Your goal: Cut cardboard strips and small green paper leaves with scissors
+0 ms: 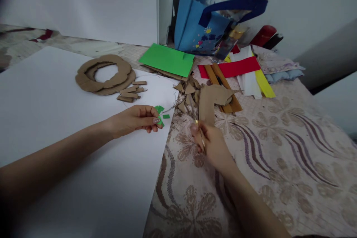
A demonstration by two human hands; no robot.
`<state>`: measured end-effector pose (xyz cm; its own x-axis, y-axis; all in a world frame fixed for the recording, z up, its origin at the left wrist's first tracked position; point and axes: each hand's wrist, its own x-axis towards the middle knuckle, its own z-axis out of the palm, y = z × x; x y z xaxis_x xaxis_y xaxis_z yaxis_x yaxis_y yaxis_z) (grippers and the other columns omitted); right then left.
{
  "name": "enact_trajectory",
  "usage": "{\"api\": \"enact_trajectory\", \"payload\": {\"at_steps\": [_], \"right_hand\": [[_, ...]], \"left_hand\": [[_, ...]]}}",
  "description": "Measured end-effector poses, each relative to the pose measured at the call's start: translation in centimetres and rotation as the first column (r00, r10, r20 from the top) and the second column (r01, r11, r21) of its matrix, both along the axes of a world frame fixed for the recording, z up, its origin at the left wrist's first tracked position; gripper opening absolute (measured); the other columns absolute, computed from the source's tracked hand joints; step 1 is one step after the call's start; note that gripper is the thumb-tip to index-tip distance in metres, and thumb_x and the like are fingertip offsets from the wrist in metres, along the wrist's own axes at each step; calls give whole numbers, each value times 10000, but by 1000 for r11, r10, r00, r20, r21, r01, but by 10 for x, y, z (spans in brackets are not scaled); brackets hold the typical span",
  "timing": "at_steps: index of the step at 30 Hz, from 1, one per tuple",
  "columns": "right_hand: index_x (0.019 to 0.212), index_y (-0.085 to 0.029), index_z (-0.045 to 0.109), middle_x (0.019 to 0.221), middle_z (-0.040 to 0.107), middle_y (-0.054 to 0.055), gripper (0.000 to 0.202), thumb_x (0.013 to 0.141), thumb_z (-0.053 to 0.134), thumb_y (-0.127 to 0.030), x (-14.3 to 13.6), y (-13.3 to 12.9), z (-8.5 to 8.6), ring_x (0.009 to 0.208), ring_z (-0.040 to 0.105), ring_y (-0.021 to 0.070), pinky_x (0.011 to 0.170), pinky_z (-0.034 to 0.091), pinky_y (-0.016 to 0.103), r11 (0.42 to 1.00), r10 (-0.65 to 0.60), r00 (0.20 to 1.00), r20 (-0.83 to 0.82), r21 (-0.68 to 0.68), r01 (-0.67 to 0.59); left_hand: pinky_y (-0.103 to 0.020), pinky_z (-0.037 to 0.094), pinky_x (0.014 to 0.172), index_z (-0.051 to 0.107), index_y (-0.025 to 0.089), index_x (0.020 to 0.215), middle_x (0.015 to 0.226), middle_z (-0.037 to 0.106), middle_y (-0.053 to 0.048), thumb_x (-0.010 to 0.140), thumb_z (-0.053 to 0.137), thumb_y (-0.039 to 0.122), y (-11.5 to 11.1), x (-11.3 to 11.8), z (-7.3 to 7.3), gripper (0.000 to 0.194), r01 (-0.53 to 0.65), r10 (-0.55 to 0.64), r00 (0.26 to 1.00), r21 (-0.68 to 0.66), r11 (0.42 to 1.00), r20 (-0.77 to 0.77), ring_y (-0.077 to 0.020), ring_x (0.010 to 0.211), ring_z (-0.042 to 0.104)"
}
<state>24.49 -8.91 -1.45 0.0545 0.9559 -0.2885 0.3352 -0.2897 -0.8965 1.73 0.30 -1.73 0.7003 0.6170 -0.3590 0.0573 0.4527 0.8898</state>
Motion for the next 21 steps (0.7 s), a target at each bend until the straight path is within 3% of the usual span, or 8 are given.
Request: {"api": "enact_trajectory", "payload": {"at_steps": [3, 8, 11, 16, 21], "right_hand": [[752, -203, 490, 545, 386, -49, 460, 829, 403, -648, 4, 2, -1, 441, 380, 108, 410, 324, 237, 999, 25, 999, -36, 22, -24], [808, -194, 495, 649, 453, -11, 400, 927, 318, -532, -3, -4, 2, 563, 436, 126, 510, 366, 263, 941, 322, 941, 102, 75, -330], [813, -183, 516, 625, 440, -15, 419, 927, 320, -535, -7, -7, 3, 543, 404, 119, 481, 329, 251, 912, 402, 905, 143, 32, -410], [829, -181, 513, 577, 373, -47, 458, 887, 349, -606, -11, -8, 1, 498, 356, 106, 463, 307, 238, 926, 377, 926, -5, -30, -377], [749, -179, 509, 572, 407, -42, 413, 830, 492, -583, -19, -6, 2, 507, 382, 104, 468, 308, 233, 973, 228, 974, -8, 43, -228]], "left_hand": [[-222, 441, 603, 546, 122, 821, 796, 676, -42, 769, 664, 209, -2, 0, -1, 155, 5, -5, 1000, -11, 1000, 3, -87, 660, 612], [-219, 437, 613, 571, 130, 864, 735, 647, -9, 756, 667, 199, -3, 1, -1, 160, -9, 9, 1000, 34, 999, 12, -80, 653, 593], [-217, 433, 618, 586, 128, 863, 701, 623, 4, 754, 661, 180, -4, 1, 1, 143, -47, 47, 999, 49, 998, 2, -72, 637, 574], [-214, 424, 607, 606, 134, 873, 721, 604, 9, 758, 659, 195, -4, 1, 2, 141, -81, 80, 997, 82, 993, 16, -64, 619, 551], [-222, 430, 612, 587, 139, 1018, 763, 593, 0, 787, 632, 218, -7, 1, 3, 249, 21, -20, 1000, 196, 980, -5, -77, 644, 542]]}}
